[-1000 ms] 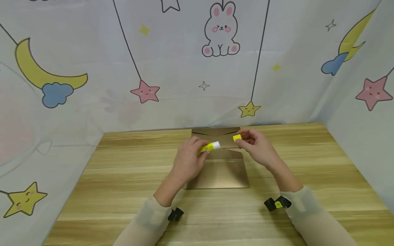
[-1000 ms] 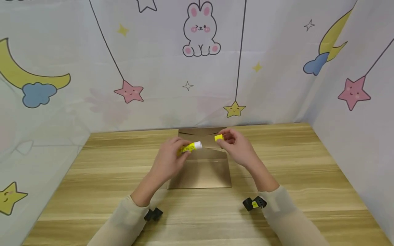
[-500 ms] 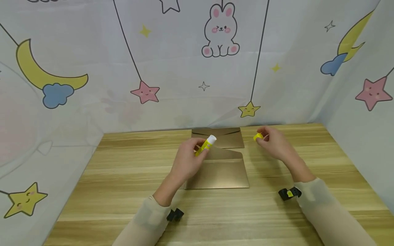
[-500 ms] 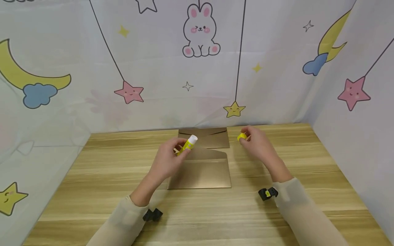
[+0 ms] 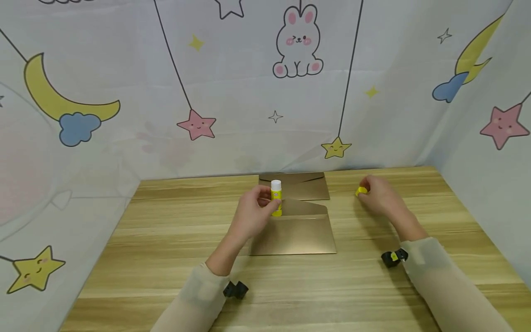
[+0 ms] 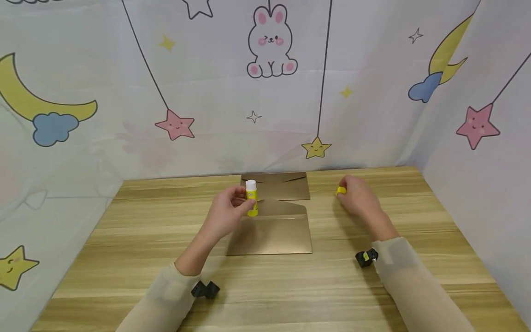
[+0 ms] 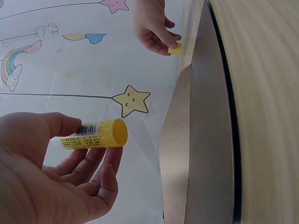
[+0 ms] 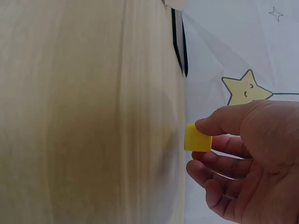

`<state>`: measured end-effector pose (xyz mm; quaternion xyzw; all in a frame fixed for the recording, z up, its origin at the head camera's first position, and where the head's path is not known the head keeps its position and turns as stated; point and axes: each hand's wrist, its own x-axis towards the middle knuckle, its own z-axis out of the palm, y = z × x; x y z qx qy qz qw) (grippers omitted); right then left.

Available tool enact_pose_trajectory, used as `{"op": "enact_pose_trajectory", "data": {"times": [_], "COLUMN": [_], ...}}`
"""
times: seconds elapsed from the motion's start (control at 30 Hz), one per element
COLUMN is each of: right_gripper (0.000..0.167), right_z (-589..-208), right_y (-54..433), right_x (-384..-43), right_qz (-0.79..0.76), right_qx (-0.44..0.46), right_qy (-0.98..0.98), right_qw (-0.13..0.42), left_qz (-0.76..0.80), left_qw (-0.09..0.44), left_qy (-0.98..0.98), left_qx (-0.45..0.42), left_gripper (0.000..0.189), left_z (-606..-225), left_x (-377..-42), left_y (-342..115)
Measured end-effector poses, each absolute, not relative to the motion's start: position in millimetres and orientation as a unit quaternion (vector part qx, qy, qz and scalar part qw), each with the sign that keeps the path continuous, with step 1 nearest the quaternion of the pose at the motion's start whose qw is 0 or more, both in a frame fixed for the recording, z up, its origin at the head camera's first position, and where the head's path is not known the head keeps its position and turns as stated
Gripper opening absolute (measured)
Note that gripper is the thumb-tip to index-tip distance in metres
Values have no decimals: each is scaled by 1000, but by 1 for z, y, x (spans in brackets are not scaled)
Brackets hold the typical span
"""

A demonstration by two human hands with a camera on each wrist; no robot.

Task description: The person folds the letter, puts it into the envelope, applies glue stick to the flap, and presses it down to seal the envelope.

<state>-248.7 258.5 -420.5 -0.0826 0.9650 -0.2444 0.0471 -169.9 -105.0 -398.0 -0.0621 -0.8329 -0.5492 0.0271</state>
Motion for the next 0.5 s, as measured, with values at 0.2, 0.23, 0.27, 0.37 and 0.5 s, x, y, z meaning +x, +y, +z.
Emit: {"op": "enact_pose_trajectory", "data": {"times": [0.2, 0.23, 0.27, 0.37, 0.5], "right_gripper": [35, 35, 35, 38, 52], "right_z": [-425, -426, -426, -427, -424], "right_y": [263, 263, 263, 264, 261], "right_x": [-251, -251, -251, -251, -248], "right_qz": [-227, -226, -226, -224, -221], "right_qx": [-87, -88, -89, -91, -89], "right_qy": [969, 969, 969, 969, 970], "right_qw": [45, 44, 43, 43, 39], "left_qz": [-610, -619, -628, -653, -675], "left_qw": [-1, -4, -7, -16, -27], "left_qy": [-791, -785, -778, -757, -737], "left_qx": [-38, -34, -29, -15, -1], "left_gripper": [33, 33, 32, 32, 31], "left_z": [-401, -401, -401, -401, -401], "left_x": [-174, -174, -175, -176, -176], "left_y": [-108, -109, -109, -108, -109]}}
